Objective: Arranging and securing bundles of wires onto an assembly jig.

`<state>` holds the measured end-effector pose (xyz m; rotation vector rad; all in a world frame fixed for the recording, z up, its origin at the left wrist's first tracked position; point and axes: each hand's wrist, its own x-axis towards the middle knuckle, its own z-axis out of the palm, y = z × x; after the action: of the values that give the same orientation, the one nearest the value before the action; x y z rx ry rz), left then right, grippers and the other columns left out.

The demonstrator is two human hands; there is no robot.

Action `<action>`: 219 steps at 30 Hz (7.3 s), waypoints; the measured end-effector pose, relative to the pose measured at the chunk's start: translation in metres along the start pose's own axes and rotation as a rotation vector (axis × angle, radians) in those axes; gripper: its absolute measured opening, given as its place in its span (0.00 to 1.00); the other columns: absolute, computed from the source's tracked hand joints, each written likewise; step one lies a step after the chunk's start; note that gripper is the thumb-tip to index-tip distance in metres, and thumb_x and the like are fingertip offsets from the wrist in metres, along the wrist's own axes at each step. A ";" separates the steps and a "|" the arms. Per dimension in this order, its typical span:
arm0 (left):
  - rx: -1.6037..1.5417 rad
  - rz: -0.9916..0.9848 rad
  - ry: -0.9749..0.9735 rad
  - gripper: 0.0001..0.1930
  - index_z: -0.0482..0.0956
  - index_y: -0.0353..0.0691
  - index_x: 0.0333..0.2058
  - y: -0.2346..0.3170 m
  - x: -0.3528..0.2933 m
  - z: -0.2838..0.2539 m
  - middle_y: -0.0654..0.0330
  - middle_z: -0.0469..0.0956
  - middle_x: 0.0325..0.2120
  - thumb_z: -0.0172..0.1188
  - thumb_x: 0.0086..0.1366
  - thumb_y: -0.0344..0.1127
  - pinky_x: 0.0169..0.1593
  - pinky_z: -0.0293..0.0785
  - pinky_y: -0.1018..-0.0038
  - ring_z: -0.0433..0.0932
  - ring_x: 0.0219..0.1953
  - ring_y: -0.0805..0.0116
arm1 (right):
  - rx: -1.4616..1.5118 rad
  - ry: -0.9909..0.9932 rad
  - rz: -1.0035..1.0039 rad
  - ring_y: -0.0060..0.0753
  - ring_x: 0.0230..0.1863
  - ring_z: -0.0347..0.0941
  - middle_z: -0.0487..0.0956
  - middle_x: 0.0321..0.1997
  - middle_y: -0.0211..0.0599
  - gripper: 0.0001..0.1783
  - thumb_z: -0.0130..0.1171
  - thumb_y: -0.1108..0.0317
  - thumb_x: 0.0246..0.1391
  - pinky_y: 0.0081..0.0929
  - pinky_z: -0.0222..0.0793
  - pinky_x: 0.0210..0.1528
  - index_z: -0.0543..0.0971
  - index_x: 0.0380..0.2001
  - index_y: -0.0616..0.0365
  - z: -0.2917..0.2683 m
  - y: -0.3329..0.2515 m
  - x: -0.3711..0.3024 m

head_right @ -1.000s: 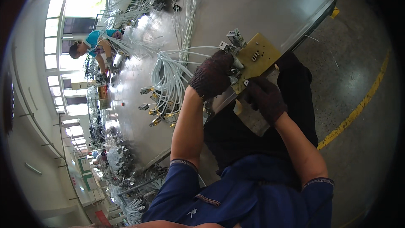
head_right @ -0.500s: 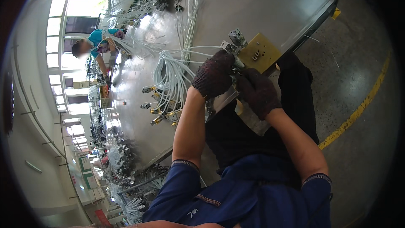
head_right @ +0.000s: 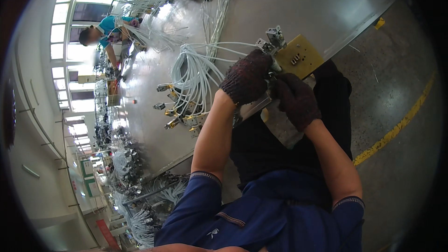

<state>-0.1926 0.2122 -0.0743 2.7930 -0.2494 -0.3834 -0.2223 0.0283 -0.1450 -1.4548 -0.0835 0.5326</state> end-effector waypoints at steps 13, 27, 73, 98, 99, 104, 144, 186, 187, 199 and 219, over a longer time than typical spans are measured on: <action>0.038 0.026 0.009 0.19 0.81 0.38 0.51 0.001 -0.002 0.003 0.42 0.79 0.52 0.68 0.61 0.30 0.55 0.83 0.51 0.83 0.54 0.39 | -0.033 0.025 0.024 0.21 0.28 0.78 0.86 0.36 0.35 0.19 0.55 0.58 0.75 0.26 0.75 0.32 0.83 0.56 0.60 0.003 -0.011 -0.001; 0.046 0.068 0.084 0.21 0.80 0.39 0.49 0.003 -0.003 0.012 0.41 0.80 0.51 0.71 0.57 0.34 0.51 0.83 0.49 0.85 0.51 0.39 | 0.268 -0.036 0.146 0.19 0.25 0.74 0.82 0.31 0.30 0.21 0.56 0.51 0.74 0.23 0.68 0.29 0.84 0.49 0.58 -0.001 0.002 0.002; 0.001 -0.244 0.386 0.30 0.80 0.46 0.63 -0.012 -0.173 0.050 0.42 0.83 0.54 0.68 0.60 0.35 0.59 0.79 0.49 0.82 0.57 0.38 | 0.137 -0.199 0.192 0.32 0.39 0.82 0.82 0.46 0.41 0.40 0.59 0.60 0.72 0.40 0.86 0.35 0.58 0.83 0.42 -0.022 -0.012 0.039; 0.167 -0.101 0.421 0.31 0.80 0.43 0.60 0.010 -0.126 0.055 0.42 0.82 0.57 0.74 0.59 0.44 0.60 0.77 0.48 0.81 0.57 0.38 | 0.040 -0.147 0.098 0.23 0.31 0.76 0.85 0.40 0.35 0.39 0.58 0.55 0.74 0.30 0.79 0.32 0.59 0.83 0.41 -0.016 -0.004 0.040; 0.153 -0.093 0.411 0.30 0.81 0.43 0.60 0.009 -0.124 0.054 0.42 0.82 0.56 0.74 0.59 0.43 0.60 0.77 0.48 0.81 0.55 0.38 | 0.070 -0.148 0.124 0.19 0.27 0.72 0.85 0.36 0.33 0.40 0.58 0.53 0.75 0.27 0.75 0.31 0.58 0.84 0.38 -0.016 -0.003 0.040; -0.071 -0.100 0.423 0.27 0.80 0.44 0.59 0.015 -0.105 0.045 0.44 0.82 0.57 0.73 0.61 0.40 0.60 0.78 0.49 0.81 0.57 0.38 | -0.033 -0.127 0.088 0.22 0.28 0.73 0.84 0.36 0.32 0.40 0.60 0.53 0.74 0.27 0.76 0.31 0.59 0.83 0.41 -0.017 0.003 0.043; -1.058 -0.034 0.025 0.26 0.79 0.34 0.65 -0.042 -0.053 0.040 0.54 0.78 0.66 0.67 0.68 0.19 0.68 0.78 0.67 0.79 0.66 0.64 | -0.150 -0.209 0.277 0.29 0.26 0.78 0.83 0.29 0.37 0.36 0.55 0.65 0.72 0.30 0.74 0.32 0.64 0.81 0.49 -0.049 -0.060 0.045; -0.023 0.114 0.023 0.23 0.83 0.42 0.55 0.012 -0.016 -0.003 0.44 0.80 0.47 0.70 0.59 0.34 0.52 0.82 0.50 0.83 0.50 0.40 | 0.146 0.055 0.088 0.20 0.29 0.77 0.84 0.34 0.33 0.18 0.58 0.61 0.74 0.24 0.74 0.32 0.81 0.57 0.61 -0.017 0.013 -0.012; -0.082 0.093 0.054 0.24 0.82 0.43 0.56 0.011 -0.018 0.004 0.45 0.79 0.47 0.70 0.60 0.34 0.52 0.82 0.50 0.83 0.50 0.41 | 0.146 0.042 0.104 0.20 0.29 0.78 0.84 0.34 0.33 0.18 0.58 0.60 0.74 0.25 0.75 0.32 0.82 0.57 0.61 -0.017 0.012 -0.012; -0.162 0.009 0.117 0.28 0.80 0.49 0.62 0.003 -0.019 0.021 0.48 0.82 0.47 0.72 0.63 0.35 0.52 0.82 0.53 0.85 0.49 0.43 | -0.023 0.006 0.108 0.25 0.32 0.80 0.84 0.34 0.36 0.19 0.59 0.57 0.72 0.30 0.77 0.35 0.82 0.53 0.61 -0.012 -0.007 -0.013; -0.026 0.012 0.021 0.23 0.77 0.40 0.53 0.004 -0.013 0.011 0.42 0.82 0.46 0.70 0.61 0.40 0.51 0.82 0.47 0.85 0.50 0.38 | 0.098 0.045 0.118 0.19 0.29 0.77 0.83 0.33 0.33 0.20 0.60 0.54 0.74 0.24 0.72 0.30 0.82 0.55 0.61 0.009 -0.004 -0.013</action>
<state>-0.2090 0.2085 -0.0802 2.7667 -0.2546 -0.3523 -0.2361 0.0313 -0.1361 -1.3810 0.0639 0.5920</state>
